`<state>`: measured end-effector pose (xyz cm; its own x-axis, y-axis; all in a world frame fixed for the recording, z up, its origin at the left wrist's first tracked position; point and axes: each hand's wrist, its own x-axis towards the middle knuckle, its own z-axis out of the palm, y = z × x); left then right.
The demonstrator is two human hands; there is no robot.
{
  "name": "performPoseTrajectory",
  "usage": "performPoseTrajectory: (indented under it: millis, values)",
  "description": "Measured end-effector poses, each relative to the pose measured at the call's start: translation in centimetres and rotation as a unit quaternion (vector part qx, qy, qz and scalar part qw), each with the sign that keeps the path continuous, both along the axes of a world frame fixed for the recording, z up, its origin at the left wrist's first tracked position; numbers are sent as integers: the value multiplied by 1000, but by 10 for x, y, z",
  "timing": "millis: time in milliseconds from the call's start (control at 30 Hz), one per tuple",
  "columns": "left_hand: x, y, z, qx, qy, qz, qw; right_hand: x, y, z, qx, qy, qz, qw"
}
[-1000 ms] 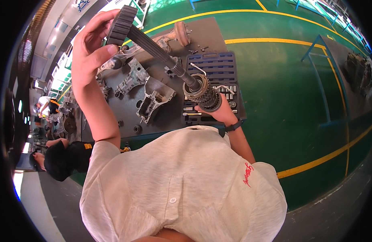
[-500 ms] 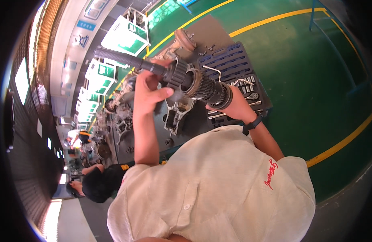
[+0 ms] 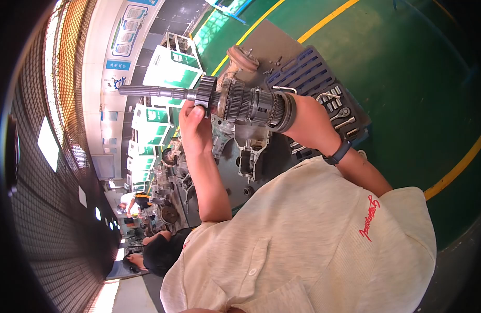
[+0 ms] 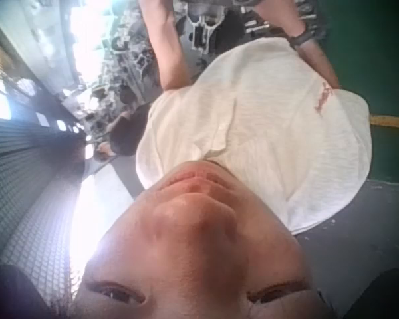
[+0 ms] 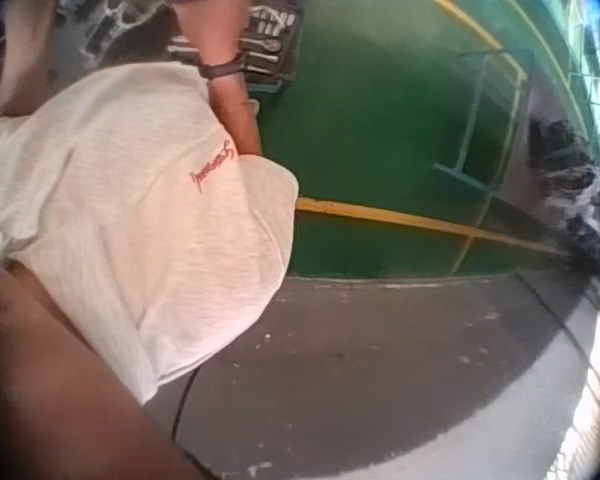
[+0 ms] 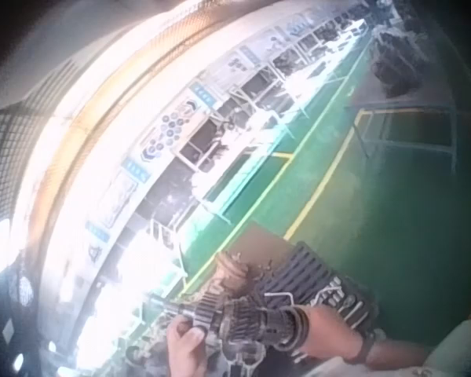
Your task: Assembling the internal shafts and gears into a manual transmission gearbox housing on a workbench.
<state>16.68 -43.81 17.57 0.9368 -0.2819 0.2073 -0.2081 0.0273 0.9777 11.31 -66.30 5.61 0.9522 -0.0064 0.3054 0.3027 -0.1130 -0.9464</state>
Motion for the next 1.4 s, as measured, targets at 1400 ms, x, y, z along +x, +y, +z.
performPoseTrajectory:
  millis: [1400]
  values:
    - [-28, -61, -5, -32, -99, 100, 990, 1, 1, 27, 102, 18, 79, 991]
